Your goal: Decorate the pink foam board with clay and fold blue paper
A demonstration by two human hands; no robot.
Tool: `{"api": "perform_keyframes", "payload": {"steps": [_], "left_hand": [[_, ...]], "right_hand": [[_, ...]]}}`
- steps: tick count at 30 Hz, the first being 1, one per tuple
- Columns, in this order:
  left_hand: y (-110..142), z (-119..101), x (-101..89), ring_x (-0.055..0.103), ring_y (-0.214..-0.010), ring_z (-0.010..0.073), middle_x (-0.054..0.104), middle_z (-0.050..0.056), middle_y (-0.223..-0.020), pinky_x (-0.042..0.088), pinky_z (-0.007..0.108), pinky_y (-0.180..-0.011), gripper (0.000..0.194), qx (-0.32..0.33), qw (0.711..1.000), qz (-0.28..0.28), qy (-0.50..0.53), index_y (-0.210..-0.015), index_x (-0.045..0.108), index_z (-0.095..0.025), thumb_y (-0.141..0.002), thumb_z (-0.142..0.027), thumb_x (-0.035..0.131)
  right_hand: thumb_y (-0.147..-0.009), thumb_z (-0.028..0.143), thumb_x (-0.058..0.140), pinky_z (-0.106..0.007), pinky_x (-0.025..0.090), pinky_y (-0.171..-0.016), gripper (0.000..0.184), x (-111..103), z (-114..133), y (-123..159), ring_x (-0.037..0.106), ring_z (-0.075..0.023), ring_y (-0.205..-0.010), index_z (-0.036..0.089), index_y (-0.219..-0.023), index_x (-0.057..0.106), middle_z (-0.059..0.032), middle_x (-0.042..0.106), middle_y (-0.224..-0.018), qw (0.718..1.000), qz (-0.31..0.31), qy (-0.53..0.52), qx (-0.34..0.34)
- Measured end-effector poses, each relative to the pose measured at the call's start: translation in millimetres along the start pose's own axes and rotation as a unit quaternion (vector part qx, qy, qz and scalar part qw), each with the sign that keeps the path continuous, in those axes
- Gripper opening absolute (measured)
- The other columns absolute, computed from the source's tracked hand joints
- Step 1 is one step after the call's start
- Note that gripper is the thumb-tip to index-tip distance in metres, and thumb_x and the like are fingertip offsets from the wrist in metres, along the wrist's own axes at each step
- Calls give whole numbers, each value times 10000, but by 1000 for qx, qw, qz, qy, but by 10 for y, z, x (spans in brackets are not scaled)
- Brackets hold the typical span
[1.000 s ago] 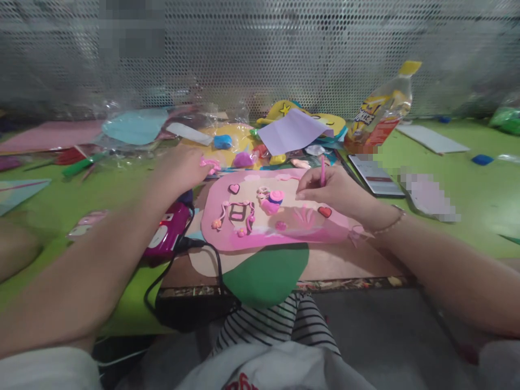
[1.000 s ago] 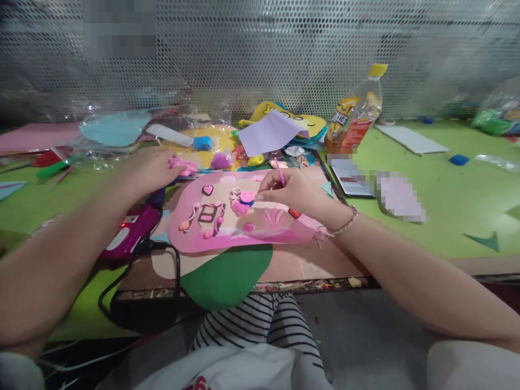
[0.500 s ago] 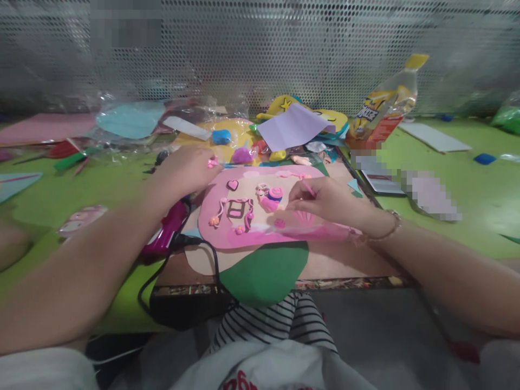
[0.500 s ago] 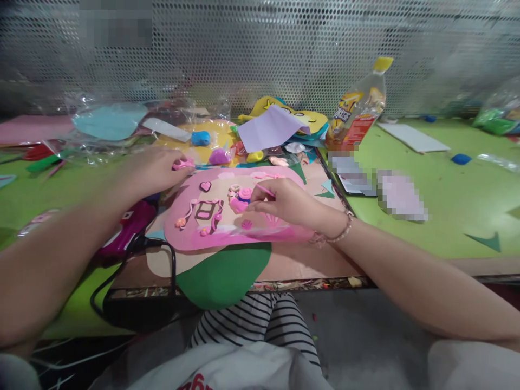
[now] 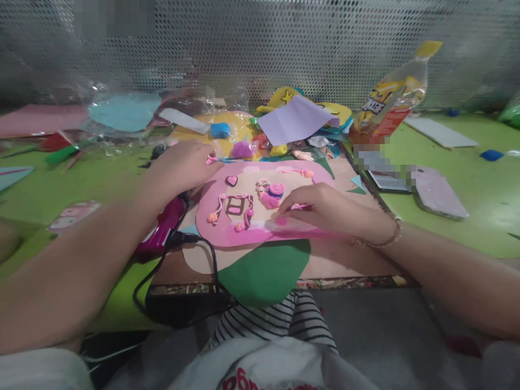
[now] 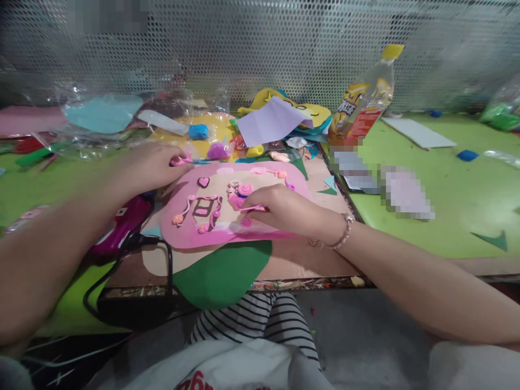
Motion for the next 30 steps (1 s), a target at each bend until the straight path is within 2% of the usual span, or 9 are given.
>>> {"api": "perform_keyframes", "payload": {"steps": [6, 12, 18, 22, 26, 30], "left_hand": [[-2, 10, 14, 589, -794, 261, 656, 108, -873, 340, 313, -569, 369, -8, 1000, 0, 0, -925, 640, -166, -853, -448, 413], [-14, 32, 42, 591, -795, 260, 657, 97, -884, 354, 315, -572, 401, -14, 1000, 7, 2, -984, 642, -178, -851, -476, 408], [-7, 31, 42, 587, -813, 259, 656, 110, -909, 360, 316, -588, 400, -17, 1000, 21, 3, -946, 638, -169, -856, -475, 397], [-1, 32, 43, 588, -815, 265, 656, 121, -949, 378, 325, -601, 410, -19, 999, 32, 11, -958, 636, -172, -856, -486, 392], [-15, 43, 55, 586, -836, 274, 657, 128, -945, 395, 335, -636, 406, -22, 999, 36, 12, -956, 638, -170, -852, -481, 397], [-16, 43, 47, 583, -830, 277, 651, 128, -920, 388, 335, -639, 413, -19, 999, 33, 6, -944, 634, -165, -853, -493, 401]], "right_hand": [[-871, 311, 583, -243, 428, -647, 208, 19, 23, -2, 582, -134, -697, 130, -830, 675, -63, 660, -799, 999, 5, 8, -34], [-879, 279, 580, -241, 430, -693, 182, 74, 20, -4, 553, -122, -723, 153, -896, 710, -52, 601, -805, 997, 20, -45, -62], [-876, 341, 581, -234, 407, -670, 209, 119, 36, 21, 510, -102, -693, 205, -921, 733, -27, 526, -794, 994, 21, -40, -100], [-888, 366, 558, -230, 398, -649, 250, 137, 27, 22, 484, -91, -652, 198, -899, 742, -19, 496, -762, 993, 18, -49, -104], [-922, 319, 507, -231, 385, -637, 267, 137, 29, 21, 462, -87, -629, 204, -913, 747, -19, 493, -743, 993, 26, -43, -104], [-905, 313, 537, -221, 382, -630, 236, 88, 30, 36, 454, -84, -622, 205, -950, 742, -20, 509, -749, 994, 47, -24, -101]]}}
Point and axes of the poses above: each hand's wrist, its own y-axis away from the middle knuckle, its own x-axis out of the palm, z = x × y, the point moved 8 cm from there along -y, towards the middle knuckle
